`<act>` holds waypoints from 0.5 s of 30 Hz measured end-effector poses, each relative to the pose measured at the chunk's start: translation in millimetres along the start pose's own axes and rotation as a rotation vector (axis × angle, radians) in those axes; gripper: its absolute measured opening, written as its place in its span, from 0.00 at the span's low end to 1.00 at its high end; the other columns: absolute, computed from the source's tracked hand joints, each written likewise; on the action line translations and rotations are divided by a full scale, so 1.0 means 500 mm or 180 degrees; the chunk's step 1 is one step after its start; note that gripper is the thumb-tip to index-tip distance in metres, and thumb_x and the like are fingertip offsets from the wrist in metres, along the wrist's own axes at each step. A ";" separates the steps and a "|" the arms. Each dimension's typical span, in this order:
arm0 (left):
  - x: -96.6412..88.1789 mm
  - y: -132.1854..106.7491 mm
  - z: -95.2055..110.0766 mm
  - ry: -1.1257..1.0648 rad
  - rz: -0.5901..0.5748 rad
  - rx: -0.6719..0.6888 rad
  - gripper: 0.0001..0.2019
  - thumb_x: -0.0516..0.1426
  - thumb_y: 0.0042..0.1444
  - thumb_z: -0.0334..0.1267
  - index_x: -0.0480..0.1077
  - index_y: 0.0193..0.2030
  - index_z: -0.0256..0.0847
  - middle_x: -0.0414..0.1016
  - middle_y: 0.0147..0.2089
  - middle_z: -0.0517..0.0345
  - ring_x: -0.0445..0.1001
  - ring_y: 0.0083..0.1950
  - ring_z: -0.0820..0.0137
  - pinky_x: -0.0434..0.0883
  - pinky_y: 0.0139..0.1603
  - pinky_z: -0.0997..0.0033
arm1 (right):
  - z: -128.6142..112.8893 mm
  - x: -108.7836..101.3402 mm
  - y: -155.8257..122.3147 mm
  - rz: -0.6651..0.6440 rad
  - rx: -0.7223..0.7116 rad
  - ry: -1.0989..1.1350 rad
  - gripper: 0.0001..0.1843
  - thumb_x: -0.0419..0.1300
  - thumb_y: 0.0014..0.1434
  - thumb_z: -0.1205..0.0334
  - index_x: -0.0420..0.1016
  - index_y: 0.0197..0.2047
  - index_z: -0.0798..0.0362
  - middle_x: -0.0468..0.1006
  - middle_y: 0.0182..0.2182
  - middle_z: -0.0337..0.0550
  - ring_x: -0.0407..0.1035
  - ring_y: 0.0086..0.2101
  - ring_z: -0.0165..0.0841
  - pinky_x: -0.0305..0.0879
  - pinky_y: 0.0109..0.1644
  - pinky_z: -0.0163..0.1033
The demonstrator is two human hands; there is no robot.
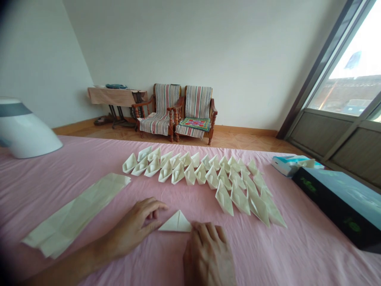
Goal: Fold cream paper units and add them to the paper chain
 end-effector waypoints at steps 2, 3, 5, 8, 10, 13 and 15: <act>-0.001 0.002 0.003 -0.0001 0.0008 0.0084 0.05 0.58 0.60 0.39 0.72 0.39 0.41 0.72 0.37 0.60 0.70 0.39 0.68 0.63 0.42 0.69 | 0.001 -0.002 0.004 -0.0032 0.0072 0.0054 0.12 0.51 0.55 0.73 0.73 0.36 0.51 0.78 0.33 0.43 0.69 0.32 0.37 0.56 0.36 0.41; 0.000 0.002 0.006 0.0030 0.0002 0.0133 0.07 0.61 0.57 0.41 0.72 0.37 0.41 0.72 0.36 0.60 0.69 0.38 0.67 0.63 0.42 0.69 | 0.002 -0.002 0.005 -0.0042 0.0120 0.0066 0.11 0.51 0.56 0.72 0.73 0.35 0.51 0.78 0.32 0.43 0.69 0.32 0.37 0.55 0.35 0.41; 0.002 0.002 0.014 0.0147 -0.0029 0.0218 0.12 0.68 0.47 0.42 0.71 0.34 0.41 0.72 0.36 0.61 0.69 0.39 0.66 0.62 0.42 0.69 | 0.004 0.000 0.007 -0.0060 0.0230 0.0087 0.10 0.51 0.57 0.71 0.71 0.34 0.50 0.76 0.30 0.44 0.68 0.31 0.38 0.55 0.34 0.41; 0.006 0.000 0.025 0.0285 -0.0021 0.0237 0.14 0.70 0.43 0.35 0.70 0.33 0.41 0.72 0.36 0.62 0.68 0.40 0.66 0.61 0.43 0.69 | 0.011 0.010 0.004 -0.0175 0.0347 0.0104 0.08 0.51 0.58 0.69 0.70 0.34 0.51 0.75 0.30 0.44 0.67 0.31 0.39 0.55 0.34 0.42; 0.008 -0.001 0.031 0.0259 0.0030 0.0219 0.10 0.68 0.47 0.31 0.70 0.32 0.40 0.72 0.35 0.63 0.68 0.39 0.67 0.61 0.43 0.70 | 0.016 0.017 0.002 -0.0282 0.0342 0.0107 0.07 0.53 0.59 0.69 0.70 0.37 0.51 0.75 0.32 0.44 0.68 0.33 0.39 0.57 0.35 0.42; 0.010 0.001 0.036 0.0167 0.0093 0.0219 0.08 0.66 0.50 0.31 0.70 0.32 0.40 0.72 0.34 0.63 0.69 0.39 0.68 0.61 0.42 0.70 | 0.019 0.025 0.001 -0.0364 0.0346 0.0280 0.07 0.54 0.59 0.69 0.70 0.40 0.50 0.76 0.37 0.44 0.68 0.35 0.39 0.59 0.38 0.42; 0.012 0.002 0.039 0.0102 0.0140 0.0235 0.06 0.64 0.53 0.32 0.70 0.32 0.40 0.73 0.34 0.63 0.69 0.39 0.68 0.61 0.43 0.70 | 0.017 0.030 0.003 -0.0354 0.0435 0.0535 0.08 0.53 0.60 0.69 0.70 0.41 0.50 0.75 0.37 0.44 0.68 0.36 0.39 0.61 0.39 0.41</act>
Point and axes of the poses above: each hand's wrist, its own y-axis towards the middle knuckle, its own x-axis out of the palm, z = x × y, the point moved 3 cm from there along y, towards the middle knuckle
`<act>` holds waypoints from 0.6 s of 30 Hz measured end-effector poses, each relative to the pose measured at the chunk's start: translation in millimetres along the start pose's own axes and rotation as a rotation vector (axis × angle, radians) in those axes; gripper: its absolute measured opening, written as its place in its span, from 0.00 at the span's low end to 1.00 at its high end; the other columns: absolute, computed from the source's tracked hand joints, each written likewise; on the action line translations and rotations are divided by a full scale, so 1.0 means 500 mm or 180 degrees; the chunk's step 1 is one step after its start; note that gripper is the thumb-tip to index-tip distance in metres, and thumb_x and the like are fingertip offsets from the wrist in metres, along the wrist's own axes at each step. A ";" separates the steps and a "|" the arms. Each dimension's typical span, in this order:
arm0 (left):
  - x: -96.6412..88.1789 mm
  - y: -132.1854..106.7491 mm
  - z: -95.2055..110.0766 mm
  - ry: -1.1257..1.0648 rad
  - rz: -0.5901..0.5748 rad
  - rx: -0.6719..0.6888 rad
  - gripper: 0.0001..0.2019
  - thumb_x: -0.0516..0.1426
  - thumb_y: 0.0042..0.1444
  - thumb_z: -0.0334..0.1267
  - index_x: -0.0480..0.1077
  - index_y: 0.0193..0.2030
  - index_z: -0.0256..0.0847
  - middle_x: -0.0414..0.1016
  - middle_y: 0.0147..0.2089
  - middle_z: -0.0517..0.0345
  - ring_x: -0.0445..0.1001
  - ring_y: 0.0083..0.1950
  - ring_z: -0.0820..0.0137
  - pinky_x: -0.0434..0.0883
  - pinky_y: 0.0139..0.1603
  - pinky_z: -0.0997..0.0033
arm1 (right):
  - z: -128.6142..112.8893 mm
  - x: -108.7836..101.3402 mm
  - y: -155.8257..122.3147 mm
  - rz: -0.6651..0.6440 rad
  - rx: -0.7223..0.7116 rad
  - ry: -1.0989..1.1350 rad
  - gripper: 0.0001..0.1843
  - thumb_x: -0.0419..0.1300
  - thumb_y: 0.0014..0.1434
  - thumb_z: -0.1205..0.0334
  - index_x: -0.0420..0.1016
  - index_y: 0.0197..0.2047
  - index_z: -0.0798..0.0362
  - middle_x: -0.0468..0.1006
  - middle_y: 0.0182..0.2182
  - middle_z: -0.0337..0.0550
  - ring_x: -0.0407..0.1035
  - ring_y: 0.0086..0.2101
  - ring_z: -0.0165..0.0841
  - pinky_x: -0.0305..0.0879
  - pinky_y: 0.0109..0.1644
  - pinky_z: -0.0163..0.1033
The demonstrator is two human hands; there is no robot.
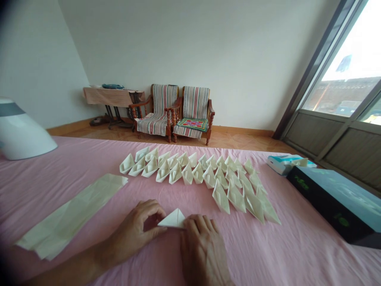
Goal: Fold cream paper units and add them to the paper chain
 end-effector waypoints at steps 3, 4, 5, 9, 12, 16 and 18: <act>0.002 0.000 0.003 -0.0122 0.0073 -0.0060 0.03 0.61 0.57 0.32 0.72 0.32 0.41 0.74 0.33 0.63 0.70 0.39 0.68 0.61 0.44 0.69 | -0.008 0.005 0.007 0.0017 0.0170 0.0477 0.09 0.51 0.62 0.70 0.70 0.39 0.49 0.75 0.35 0.42 0.69 0.35 0.36 0.63 0.39 0.39; 0.003 0.000 0.003 -0.0175 0.0091 -0.0103 0.02 0.62 0.56 0.33 0.72 0.33 0.42 0.75 0.34 0.63 0.70 0.40 0.67 0.61 0.45 0.69 | -0.012 0.005 0.010 0.0030 0.0214 0.0640 0.09 0.51 0.63 0.70 0.70 0.38 0.49 0.75 0.34 0.42 0.70 0.35 0.35 0.63 0.38 0.37; 0.004 0.000 0.003 -0.0231 0.0111 -0.0145 0.02 0.62 0.56 0.33 0.73 0.34 0.42 0.75 0.35 0.63 0.70 0.41 0.67 0.61 0.45 0.69 | -0.016 0.005 0.013 0.0028 0.0243 0.0804 0.10 0.50 0.63 0.69 0.71 0.37 0.49 0.75 0.33 0.41 0.70 0.34 0.33 0.64 0.37 0.35; 0.006 -0.001 0.004 -0.0418 0.0118 -0.0223 0.06 0.65 0.53 0.35 0.74 0.38 0.44 0.77 0.38 0.63 0.71 0.44 0.65 0.61 0.48 0.68 | -0.030 0.003 0.018 -0.0050 0.0219 0.1261 0.09 0.51 0.64 0.68 0.71 0.38 0.49 0.75 0.34 0.39 0.71 0.34 0.29 0.65 0.37 0.30; 0.008 0.001 0.005 -0.0508 0.0052 -0.0220 0.08 0.66 0.52 0.35 0.75 0.39 0.45 0.78 0.39 0.64 0.72 0.44 0.65 0.60 0.50 0.67 | -0.031 0.006 0.018 -0.0167 0.0255 0.1327 0.09 0.51 0.64 0.68 0.71 0.39 0.48 0.75 0.36 0.39 0.72 0.36 0.29 0.65 0.40 0.30; 0.010 0.003 0.004 -0.0537 0.0024 -0.0226 0.07 0.65 0.53 0.33 0.75 0.39 0.46 0.78 0.39 0.65 0.72 0.44 0.66 0.60 0.50 0.67 | -0.018 0.013 0.016 -0.0119 0.0559 0.1219 0.05 0.55 0.62 0.63 0.70 0.40 0.48 0.75 0.36 0.40 0.71 0.36 0.32 0.65 0.39 0.33; 0.011 0.002 0.002 -0.0556 0.0013 -0.0233 0.08 0.65 0.53 0.33 0.75 0.41 0.47 0.78 0.39 0.64 0.72 0.45 0.65 0.61 0.50 0.66 | -0.012 0.016 0.015 -0.0121 0.0712 0.1212 0.04 0.56 0.62 0.60 0.70 0.40 0.48 0.75 0.35 0.39 0.71 0.35 0.33 0.65 0.37 0.34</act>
Point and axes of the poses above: each hand's wrist, its own y-axis towards the middle knuckle, its own x-axis out of the palm, z = x × y, the point moved 3 cm from there along y, towards the middle knuckle
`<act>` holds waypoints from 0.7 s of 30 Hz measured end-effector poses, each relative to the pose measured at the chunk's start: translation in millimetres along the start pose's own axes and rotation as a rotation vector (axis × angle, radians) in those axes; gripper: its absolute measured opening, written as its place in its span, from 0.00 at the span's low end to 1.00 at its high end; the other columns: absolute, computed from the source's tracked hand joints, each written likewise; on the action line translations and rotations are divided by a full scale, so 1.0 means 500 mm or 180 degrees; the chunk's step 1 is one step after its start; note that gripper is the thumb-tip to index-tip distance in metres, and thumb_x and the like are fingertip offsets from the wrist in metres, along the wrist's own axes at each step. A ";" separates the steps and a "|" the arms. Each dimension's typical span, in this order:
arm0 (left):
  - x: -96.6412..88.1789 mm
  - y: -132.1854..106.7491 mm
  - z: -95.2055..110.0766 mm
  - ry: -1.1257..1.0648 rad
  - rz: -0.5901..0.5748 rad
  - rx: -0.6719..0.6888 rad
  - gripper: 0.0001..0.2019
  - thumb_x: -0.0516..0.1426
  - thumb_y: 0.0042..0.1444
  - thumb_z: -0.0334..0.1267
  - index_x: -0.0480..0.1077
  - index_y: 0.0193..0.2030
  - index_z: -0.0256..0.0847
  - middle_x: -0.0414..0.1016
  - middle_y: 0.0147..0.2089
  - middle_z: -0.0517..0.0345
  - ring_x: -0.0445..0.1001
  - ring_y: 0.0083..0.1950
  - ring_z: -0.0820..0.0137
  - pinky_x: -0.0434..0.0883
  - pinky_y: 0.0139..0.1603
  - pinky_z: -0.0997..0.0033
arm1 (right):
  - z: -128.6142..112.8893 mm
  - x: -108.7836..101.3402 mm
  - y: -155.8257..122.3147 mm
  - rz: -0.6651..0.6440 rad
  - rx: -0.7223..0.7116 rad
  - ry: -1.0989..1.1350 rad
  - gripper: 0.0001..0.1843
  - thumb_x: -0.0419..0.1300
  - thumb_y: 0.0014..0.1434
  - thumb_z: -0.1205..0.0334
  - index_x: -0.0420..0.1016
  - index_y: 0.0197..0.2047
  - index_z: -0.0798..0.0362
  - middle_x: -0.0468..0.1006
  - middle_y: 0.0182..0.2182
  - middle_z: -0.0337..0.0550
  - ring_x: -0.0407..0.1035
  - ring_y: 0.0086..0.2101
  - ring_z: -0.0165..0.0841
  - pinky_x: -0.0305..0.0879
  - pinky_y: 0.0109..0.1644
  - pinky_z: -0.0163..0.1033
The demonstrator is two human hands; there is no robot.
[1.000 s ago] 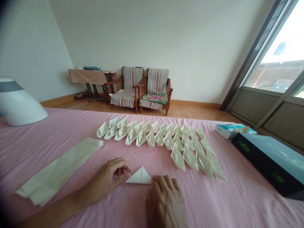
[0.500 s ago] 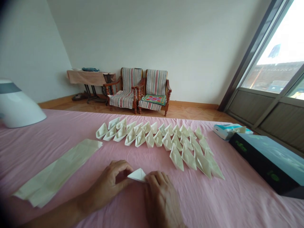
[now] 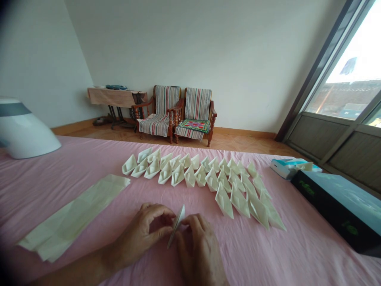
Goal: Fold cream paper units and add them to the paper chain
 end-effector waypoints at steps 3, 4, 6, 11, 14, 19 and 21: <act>0.000 -0.003 0.000 -0.0062 0.0011 -0.0027 0.16 0.65 0.52 0.33 0.74 0.47 0.48 0.78 0.40 0.63 0.72 0.46 0.64 0.62 0.52 0.66 | 0.006 0.001 0.003 -0.0057 0.0195 0.0105 0.06 0.56 0.63 0.57 0.70 0.39 0.49 0.75 0.33 0.39 0.71 0.34 0.33 0.64 0.35 0.34; 0.001 -0.003 0.000 -0.0078 0.0008 -0.0038 0.18 0.66 0.51 0.33 0.73 0.49 0.48 0.78 0.40 0.62 0.72 0.46 0.64 0.62 0.52 0.66 | 0.008 0.002 0.004 -0.0082 0.0253 0.0164 0.07 0.55 0.63 0.56 0.70 0.39 0.49 0.75 0.33 0.40 0.72 0.34 0.33 0.65 0.35 0.34; 0.003 -0.004 0.003 -0.0097 -0.0020 -0.0056 0.20 0.66 0.50 0.32 0.72 0.51 0.48 0.78 0.41 0.62 0.72 0.46 0.64 0.63 0.52 0.66 | 0.011 0.004 0.007 -0.0129 0.0341 0.0298 0.07 0.55 0.63 0.56 0.70 0.39 0.49 0.76 0.33 0.40 0.72 0.34 0.33 0.65 0.35 0.34; 0.010 -0.004 0.007 -0.0120 -0.0087 -0.0056 0.23 0.65 0.49 0.30 0.71 0.53 0.47 0.78 0.41 0.61 0.71 0.47 0.63 0.63 0.54 0.65 | 0.014 0.009 0.012 -0.0131 0.0343 0.0396 0.05 0.56 0.62 0.59 0.70 0.40 0.50 0.77 0.33 0.41 0.73 0.34 0.34 0.66 0.34 0.34; 0.013 -0.003 0.006 -0.0147 -0.0095 -0.0052 0.24 0.65 0.49 0.30 0.70 0.54 0.47 0.77 0.40 0.61 0.71 0.47 0.63 0.64 0.54 0.64 | 0.009 0.007 0.012 -0.0080 0.0284 0.0383 0.05 0.56 0.61 0.60 0.70 0.40 0.50 0.77 0.32 0.41 0.73 0.34 0.34 0.66 0.34 0.34; 0.015 -0.001 0.004 -0.0173 -0.0122 -0.0043 0.25 0.65 0.49 0.30 0.70 0.55 0.47 0.77 0.40 0.61 0.71 0.47 0.64 0.63 0.55 0.63 | 0.004 0.007 0.015 -0.0079 0.0311 0.0453 0.04 0.57 0.60 0.61 0.70 0.39 0.50 0.76 0.32 0.40 0.73 0.33 0.33 0.66 0.35 0.35; 0.015 -0.001 0.004 -0.0184 -0.0120 -0.0053 0.25 0.65 0.49 0.30 0.69 0.55 0.47 0.77 0.40 0.61 0.71 0.46 0.64 0.63 0.55 0.63 | 0.007 0.008 0.017 -0.0105 0.0333 0.0455 0.04 0.57 0.60 0.61 0.69 0.39 0.50 0.76 0.32 0.41 0.73 0.33 0.34 0.67 0.35 0.35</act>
Point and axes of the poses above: each hand's wrist, its own y-axis towards the middle knuckle, its own x-axis out of the palm, z = x × y, the point moved 3 cm from there along y, towards the middle knuckle
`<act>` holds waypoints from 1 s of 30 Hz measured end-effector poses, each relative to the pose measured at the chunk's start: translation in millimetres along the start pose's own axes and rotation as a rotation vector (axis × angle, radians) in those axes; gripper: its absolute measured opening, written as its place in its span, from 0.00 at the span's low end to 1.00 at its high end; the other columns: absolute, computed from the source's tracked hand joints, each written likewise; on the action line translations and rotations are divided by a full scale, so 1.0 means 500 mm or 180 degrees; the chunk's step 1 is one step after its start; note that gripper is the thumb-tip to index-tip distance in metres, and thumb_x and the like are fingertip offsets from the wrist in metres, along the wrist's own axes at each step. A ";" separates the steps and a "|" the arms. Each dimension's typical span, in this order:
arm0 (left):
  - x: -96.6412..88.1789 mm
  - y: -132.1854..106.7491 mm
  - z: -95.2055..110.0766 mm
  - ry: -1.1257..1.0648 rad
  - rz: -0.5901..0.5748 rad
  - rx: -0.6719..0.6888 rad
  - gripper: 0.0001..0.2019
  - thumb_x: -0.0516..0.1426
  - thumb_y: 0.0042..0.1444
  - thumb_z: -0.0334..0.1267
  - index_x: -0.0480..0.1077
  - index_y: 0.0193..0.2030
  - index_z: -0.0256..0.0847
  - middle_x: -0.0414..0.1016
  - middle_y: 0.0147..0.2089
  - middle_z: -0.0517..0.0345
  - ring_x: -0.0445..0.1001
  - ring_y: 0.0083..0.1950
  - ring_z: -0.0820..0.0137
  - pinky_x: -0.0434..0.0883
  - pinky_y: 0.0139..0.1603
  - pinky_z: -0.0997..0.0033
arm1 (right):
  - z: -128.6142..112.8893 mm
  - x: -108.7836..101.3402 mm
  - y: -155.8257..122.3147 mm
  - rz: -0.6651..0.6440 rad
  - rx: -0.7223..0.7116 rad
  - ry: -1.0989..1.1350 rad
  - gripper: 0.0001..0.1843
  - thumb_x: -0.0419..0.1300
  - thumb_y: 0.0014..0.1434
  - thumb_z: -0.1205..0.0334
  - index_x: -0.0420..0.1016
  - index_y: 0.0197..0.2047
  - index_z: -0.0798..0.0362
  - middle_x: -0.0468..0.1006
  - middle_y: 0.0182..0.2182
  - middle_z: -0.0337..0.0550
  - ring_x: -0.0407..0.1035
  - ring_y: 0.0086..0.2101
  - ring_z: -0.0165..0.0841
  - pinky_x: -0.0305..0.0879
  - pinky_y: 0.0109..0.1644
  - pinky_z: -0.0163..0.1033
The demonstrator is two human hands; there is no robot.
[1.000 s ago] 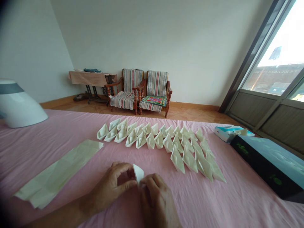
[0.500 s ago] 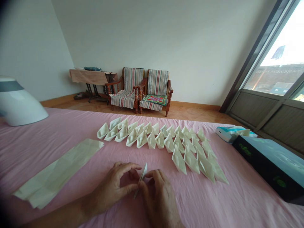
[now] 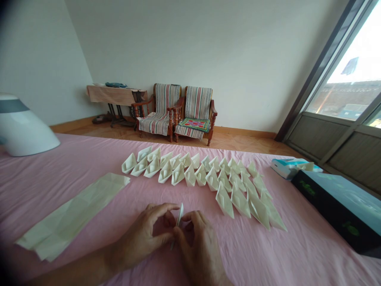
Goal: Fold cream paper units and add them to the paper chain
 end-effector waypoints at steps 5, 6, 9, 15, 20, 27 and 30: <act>0.001 0.000 -0.003 -0.0023 0.0036 0.0014 0.25 0.65 0.49 0.29 0.69 0.55 0.46 0.77 0.40 0.61 0.72 0.46 0.65 0.64 0.55 0.64 | 0.003 -0.001 0.000 -0.0035 0.0014 0.0010 0.03 0.57 0.60 0.62 0.70 0.38 0.51 0.76 0.32 0.41 0.73 0.34 0.34 0.67 0.36 0.35; 0.000 0.000 -0.003 -0.0026 0.0040 0.0018 0.25 0.65 0.49 0.29 0.69 0.55 0.46 0.77 0.40 0.61 0.72 0.46 0.65 0.65 0.55 0.64 | 0.001 -0.001 0.000 -0.0040 0.0012 0.0019 0.03 0.57 0.60 0.62 0.70 0.38 0.51 0.76 0.32 0.41 0.73 0.34 0.34 0.67 0.36 0.35; 0.001 0.001 -0.003 -0.0037 0.0044 0.0042 0.24 0.64 0.50 0.30 0.68 0.55 0.45 0.77 0.40 0.60 0.73 0.45 0.65 0.66 0.54 0.63 | -0.010 -0.004 -0.001 -0.0025 -0.0003 0.0102 0.04 0.56 0.61 0.61 0.70 0.38 0.51 0.76 0.32 0.41 0.73 0.33 0.33 0.67 0.36 0.35; 0.000 -0.002 0.001 0.0068 0.0149 0.0242 0.26 0.59 0.49 0.24 0.64 0.55 0.43 0.75 0.44 0.58 0.73 0.45 0.66 0.68 0.52 0.66 | -0.013 -0.004 -0.001 0.0185 0.0079 -0.0071 0.05 0.55 0.61 0.60 0.68 0.35 0.51 0.74 0.26 0.38 0.70 0.25 0.30 0.62 0.26 0.32; 0.000 -0.004 0.005 0.0155 0.0212 0.0330 0.21 0.56 0.47 0.21 0.65 0.48 0.42 0.71 0.43 0.57 0.71 0.45 0.67 0.69 0.49 0.68 | -0.002 -0.003 -0.003 0.0386 -0.0129 -0.0479 0.02 0.54 0.59 0.64 0.67 0.35 0.50 0.74 0.26 0.38 0.70 0.24 0.29 0.59 0.22 0.30; -0.001 0.004 0.009 0.0159 0.0174 0.0497 0.14 0.53 0.49 0.19 0.68 0.37 0.40 0.70 0.39 0.58 0.71 0.42 0.69 0.68 0.45 0.72 | -0.001 -0.004 -0.006 0.0260 -0.0409 -0.0763 0.10 0.53 0.55 0.72 0.68 0.38 0.49 0.74 0.33 0.39 0.72 0.33 0.33 0.65 0.32 0.33; -0.002 0.004 0.008 0.0105 0.0136 0.0606 0.16 0.51 0.48 0.16 0.69 0.36 0.40 0.71 0.38 0.59 0.71 0.41 0.69 0.68 0.44 0.73 | -0.011 -0.005 -0.005 0.0213 -0.0637 -0.0783 0.14 0.50 0.53 0.75 0.69 0.38 0.49 0.74 0.34 0.40 0.71 0.35 0.33 0.65 0.36 0.35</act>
Point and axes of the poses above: each hand's wrist, its own y-axis towards the middle knuckle, its own x-axis out of the palm, z = x × y, the point moved 3 cm from there along y, towards the middle knuckle
